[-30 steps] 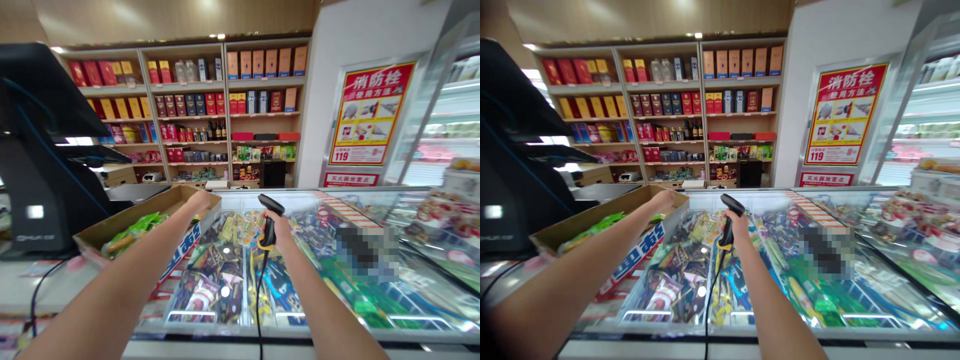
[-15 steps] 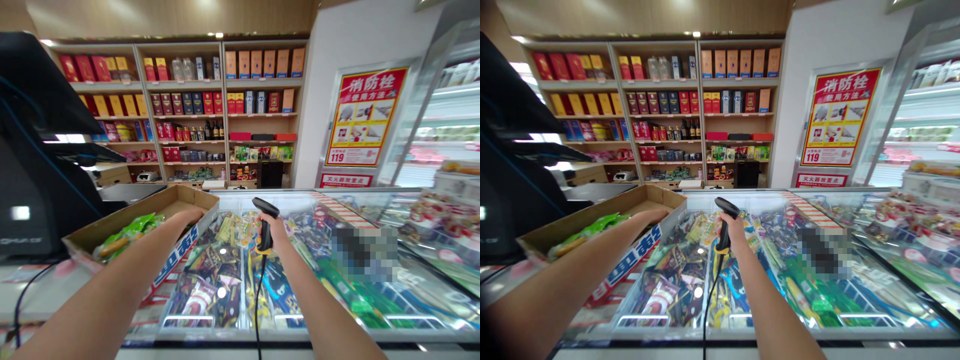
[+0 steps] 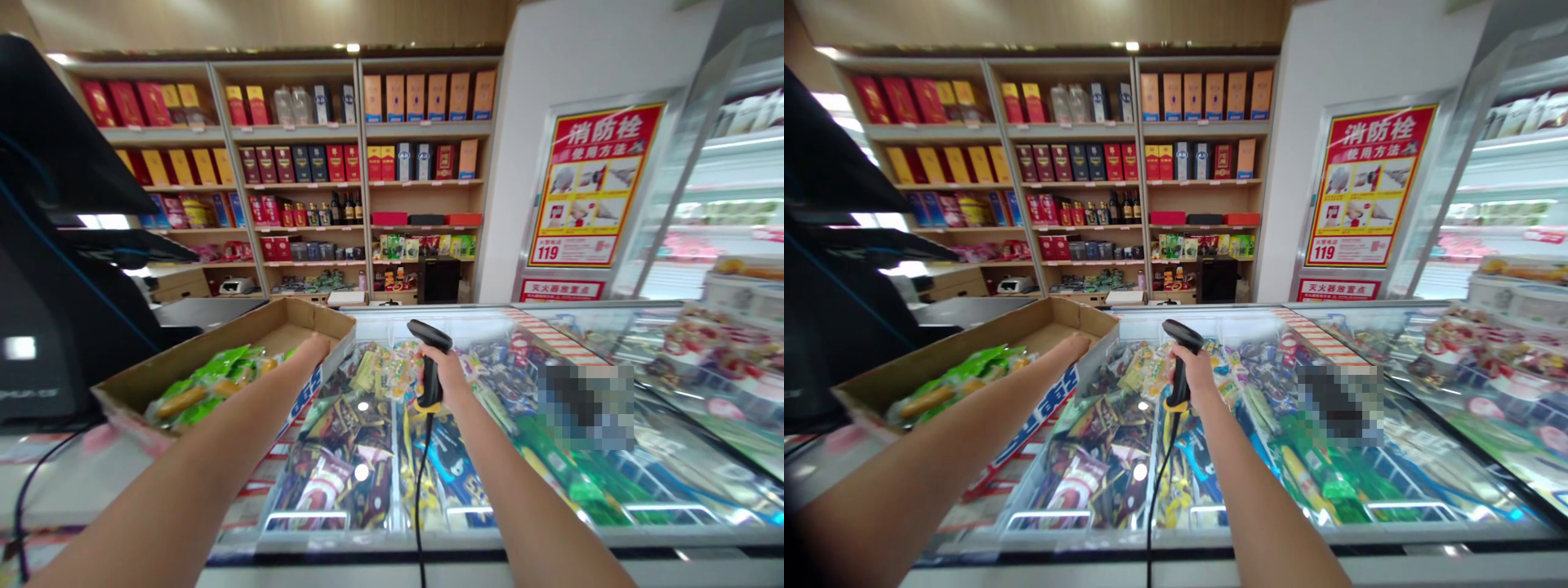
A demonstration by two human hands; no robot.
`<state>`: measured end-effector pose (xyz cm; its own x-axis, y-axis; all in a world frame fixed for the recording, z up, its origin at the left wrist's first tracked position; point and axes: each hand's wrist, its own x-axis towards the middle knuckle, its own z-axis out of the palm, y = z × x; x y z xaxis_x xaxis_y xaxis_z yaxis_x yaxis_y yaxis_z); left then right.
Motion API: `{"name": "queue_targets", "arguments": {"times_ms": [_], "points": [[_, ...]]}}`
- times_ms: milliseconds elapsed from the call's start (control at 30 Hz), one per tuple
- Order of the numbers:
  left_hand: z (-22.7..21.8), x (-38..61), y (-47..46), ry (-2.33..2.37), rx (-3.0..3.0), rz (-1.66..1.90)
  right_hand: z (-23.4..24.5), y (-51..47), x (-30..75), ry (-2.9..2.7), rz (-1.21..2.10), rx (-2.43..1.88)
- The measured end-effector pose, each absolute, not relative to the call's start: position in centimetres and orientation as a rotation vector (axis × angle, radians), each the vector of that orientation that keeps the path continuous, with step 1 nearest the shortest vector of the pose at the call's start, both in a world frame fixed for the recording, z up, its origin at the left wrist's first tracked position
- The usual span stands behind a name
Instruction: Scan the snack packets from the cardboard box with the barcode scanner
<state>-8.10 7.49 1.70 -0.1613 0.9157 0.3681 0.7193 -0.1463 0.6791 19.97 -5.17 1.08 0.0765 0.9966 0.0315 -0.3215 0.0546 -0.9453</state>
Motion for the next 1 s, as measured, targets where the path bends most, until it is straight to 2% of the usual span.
{"name": "queue_targets", "arguments": {"times_ms": [167,300,367,467,600,667,767,900,1000], "points": [[1.5,-9.0,7.0,2.248,1.728,0.924,0.9,-5.1,19.9,-0.933,1.254,-0.964],[3.4,-10.6,6.8,2.374,1.665,0.769,0.7,-5.0,20.0,-0.93,1.256,-0.952],[5.4,-11.2,6.5,2.362,1.625,0.873,0.6,-5.0,20.0,-0.94,1.26,-0.957],[9.0,-10.4,5.3,2.263,1.547,1.211,0.4,-4.9,19.8,-0.957,1.263,-0.958],[11.6,-6.5,1.3,1.62,1.428,1.526,0.1,-4.7,19.3,-0.93,1.262,-0.922],[10.7,-4.2,-1.1,1.264,1.461,1.541,0.1,-4.7,19.2,-0.952,1.275,-0.927],[6.5,-1.7,-3.6,0.947,1.476,1.553,0.2,-5.0,19.1,-1.004,1.293,-0.912],[-0.6,-0.9,-3.5,0.881,1.348,1.53,0.5,-5.8,19.0,-1.109,1.339,-0.814],[-3.7,-1.3,-2.5,0.892,1.304,1.503,0.5,-6.4,18.6,-1.271,1.414,-0.815]]}}
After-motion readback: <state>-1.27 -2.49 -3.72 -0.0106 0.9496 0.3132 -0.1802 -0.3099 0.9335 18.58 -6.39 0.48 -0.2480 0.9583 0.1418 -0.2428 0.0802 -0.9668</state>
